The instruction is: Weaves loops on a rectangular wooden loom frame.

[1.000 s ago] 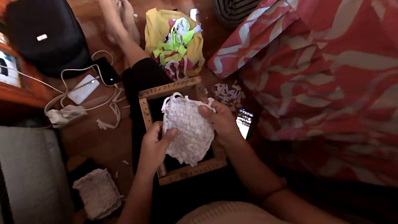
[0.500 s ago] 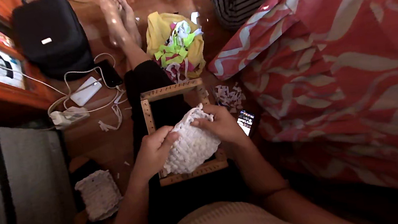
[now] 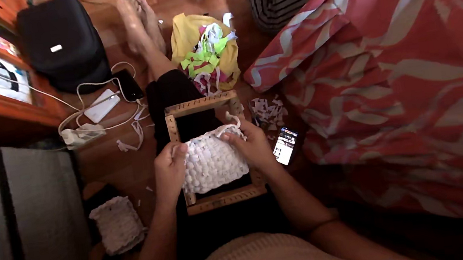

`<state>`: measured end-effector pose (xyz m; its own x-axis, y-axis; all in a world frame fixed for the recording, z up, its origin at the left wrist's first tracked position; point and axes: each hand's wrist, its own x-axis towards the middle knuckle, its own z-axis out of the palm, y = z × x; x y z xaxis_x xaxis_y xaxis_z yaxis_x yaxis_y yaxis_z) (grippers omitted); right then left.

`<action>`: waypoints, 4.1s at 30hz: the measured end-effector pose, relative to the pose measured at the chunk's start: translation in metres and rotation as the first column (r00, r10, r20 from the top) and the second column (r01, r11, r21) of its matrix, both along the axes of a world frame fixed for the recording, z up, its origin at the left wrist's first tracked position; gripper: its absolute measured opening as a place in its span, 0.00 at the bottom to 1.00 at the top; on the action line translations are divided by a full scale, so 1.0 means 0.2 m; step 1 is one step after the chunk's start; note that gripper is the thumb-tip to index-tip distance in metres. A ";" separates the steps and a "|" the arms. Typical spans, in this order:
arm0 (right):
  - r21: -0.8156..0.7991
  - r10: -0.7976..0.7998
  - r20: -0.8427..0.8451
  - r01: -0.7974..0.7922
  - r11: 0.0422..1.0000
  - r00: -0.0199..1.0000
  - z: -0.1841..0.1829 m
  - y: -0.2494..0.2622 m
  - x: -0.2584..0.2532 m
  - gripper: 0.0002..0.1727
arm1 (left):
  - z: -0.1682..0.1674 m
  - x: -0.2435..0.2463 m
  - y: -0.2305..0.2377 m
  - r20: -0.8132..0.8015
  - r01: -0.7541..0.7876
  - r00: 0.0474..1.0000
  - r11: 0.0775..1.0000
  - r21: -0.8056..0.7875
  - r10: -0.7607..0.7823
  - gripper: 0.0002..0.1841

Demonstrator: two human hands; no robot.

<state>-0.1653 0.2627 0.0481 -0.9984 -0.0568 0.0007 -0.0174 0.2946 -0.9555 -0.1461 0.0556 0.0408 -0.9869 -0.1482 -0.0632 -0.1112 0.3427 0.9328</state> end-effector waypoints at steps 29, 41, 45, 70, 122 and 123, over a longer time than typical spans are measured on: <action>0.155 0.096 -0.544 -0.012 0.988 0.834 0.00 0.08 -0.02 0.26 | 0.09 -0.03 -0.02 -0.474 0.171 0.872 0.984 0.053 -0.126 0.08; -0.039 0.177 -0.401 -0.209 0.977 0.899 0.06 -0.06 -0.03 0.12 | 0.07 -0.02 -0.03 -0.359 0.423 0.850 0.906 0.028 -0.386 0.13; -0.065 0.323 -0.298 -0.357 0.932 0.898 0.08 -0.04 -0.03 0.10 | 0.08 -0.02 0.01 -0.372 0.342 0.883 0.936 0.089 -0.287 0.08; 0.008 0.012 -0.395 -0.010 1.000 0.919 0.04 -0.14 0.03 0.07 | 0.09 0.02 0.15 -0.446 0.196 0.888 0.969 0.148 -0.111 0.05; 0.023 0.201 -0.420 -0.211 0.977 0.885 0.05 -0.03 -0.03 0.08 | 0.09 0.00 0.00 -0.248 0.196 0.959 0.950 0.244 -0.134 0.14; -0.023 0.124 -0.437 -0.149 0.989 0.891 0.04 -0.05 -0.02 0.08 | 0.10 0.00 0.01 -0.257 0.225 0.952 0.948 0.225 -0.165 0.13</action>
<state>-0.1702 0.2536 0.0563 -0.8806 -0.1796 0.4385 -0.4696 0.2075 -0.8582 -0.1453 0.0569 0.0602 -0.9861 0.0393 0.1613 0.1642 0.0892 0.9824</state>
